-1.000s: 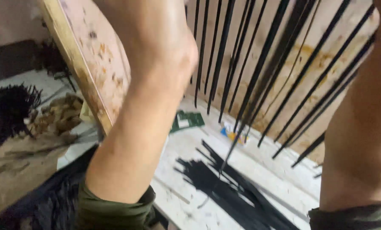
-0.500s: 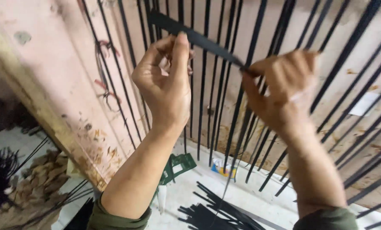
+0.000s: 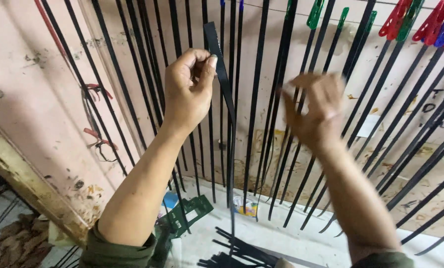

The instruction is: The person picks up black strips from a table, bends them into loops, and hangs them on a wall rack using colorful clips. They also feed strips through a small purple device on a blue container, then hang the processed strips on the rack.

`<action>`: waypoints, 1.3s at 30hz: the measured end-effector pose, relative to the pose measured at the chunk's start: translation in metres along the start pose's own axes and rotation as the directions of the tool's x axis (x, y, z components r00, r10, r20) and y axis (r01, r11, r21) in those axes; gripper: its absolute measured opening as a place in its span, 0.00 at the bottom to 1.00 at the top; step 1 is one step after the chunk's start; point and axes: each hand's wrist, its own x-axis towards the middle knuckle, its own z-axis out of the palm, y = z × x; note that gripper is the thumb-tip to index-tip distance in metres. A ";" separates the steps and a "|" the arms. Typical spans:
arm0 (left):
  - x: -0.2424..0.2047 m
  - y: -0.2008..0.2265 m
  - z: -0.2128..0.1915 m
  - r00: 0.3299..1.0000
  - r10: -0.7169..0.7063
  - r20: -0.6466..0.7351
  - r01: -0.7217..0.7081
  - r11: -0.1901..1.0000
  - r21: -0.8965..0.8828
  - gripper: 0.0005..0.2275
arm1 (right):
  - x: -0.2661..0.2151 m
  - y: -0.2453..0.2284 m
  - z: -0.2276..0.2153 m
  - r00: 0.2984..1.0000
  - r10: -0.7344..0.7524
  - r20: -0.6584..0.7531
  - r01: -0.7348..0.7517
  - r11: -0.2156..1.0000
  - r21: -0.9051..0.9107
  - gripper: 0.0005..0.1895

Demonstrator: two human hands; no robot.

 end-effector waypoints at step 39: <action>0.025 -0.060 0.075 0.955 -0.062 0.289 0.085 0.994 -0.070 0.06 | 0.183 0.061 0.013 0.851 0.026 0.525 -0.138 0.975 0.174 0.19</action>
